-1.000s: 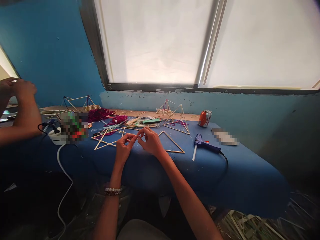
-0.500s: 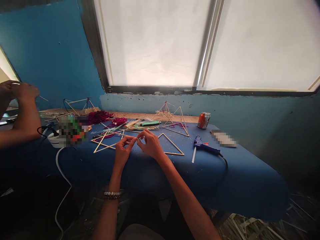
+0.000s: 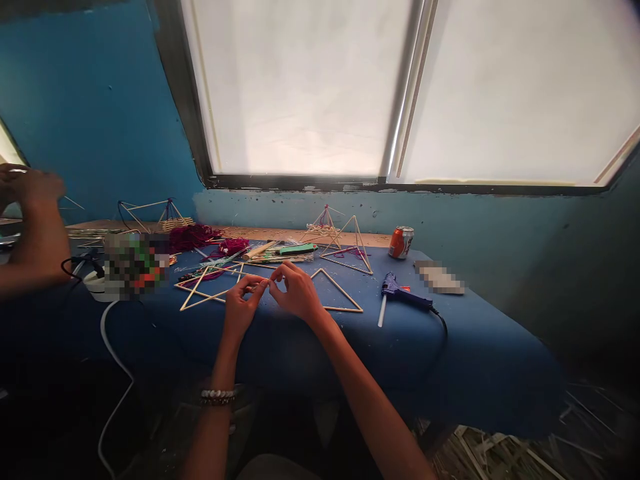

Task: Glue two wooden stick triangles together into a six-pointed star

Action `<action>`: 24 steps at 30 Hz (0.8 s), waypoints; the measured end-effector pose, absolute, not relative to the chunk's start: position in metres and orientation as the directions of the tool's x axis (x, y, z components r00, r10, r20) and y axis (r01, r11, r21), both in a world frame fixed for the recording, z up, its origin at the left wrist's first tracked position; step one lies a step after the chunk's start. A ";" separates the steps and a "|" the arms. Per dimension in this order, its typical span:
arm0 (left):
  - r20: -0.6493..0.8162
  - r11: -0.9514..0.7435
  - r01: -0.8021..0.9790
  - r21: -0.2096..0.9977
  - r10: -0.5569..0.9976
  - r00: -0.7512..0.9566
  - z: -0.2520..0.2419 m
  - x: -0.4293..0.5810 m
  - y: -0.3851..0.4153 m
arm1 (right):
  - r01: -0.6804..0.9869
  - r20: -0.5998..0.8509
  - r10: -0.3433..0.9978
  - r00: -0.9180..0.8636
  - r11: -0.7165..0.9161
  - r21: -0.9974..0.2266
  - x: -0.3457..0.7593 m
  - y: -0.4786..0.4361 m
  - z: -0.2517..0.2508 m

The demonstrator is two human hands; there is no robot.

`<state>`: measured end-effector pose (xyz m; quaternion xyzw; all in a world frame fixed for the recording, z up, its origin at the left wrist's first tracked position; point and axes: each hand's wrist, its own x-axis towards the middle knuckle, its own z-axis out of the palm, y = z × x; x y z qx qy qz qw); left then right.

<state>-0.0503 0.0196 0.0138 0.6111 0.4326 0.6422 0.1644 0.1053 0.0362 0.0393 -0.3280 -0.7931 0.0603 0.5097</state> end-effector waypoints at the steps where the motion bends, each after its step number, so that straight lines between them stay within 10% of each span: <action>1: 0.644 -0.572 0.322 0.755 0.738 -0.199 0.014 -0.050 0.020 | 0.459 0.769 0.581 -0.266 0.778 -0.429 0.106 0.036 0.039; 24: 0.645 -0.527 0.389 0.755 0.703 -0.300 0.009 -0.044 0.023 | 0.427 0.771 0.632 -0.073 0.719 -0.549 0.107 0.045 0.037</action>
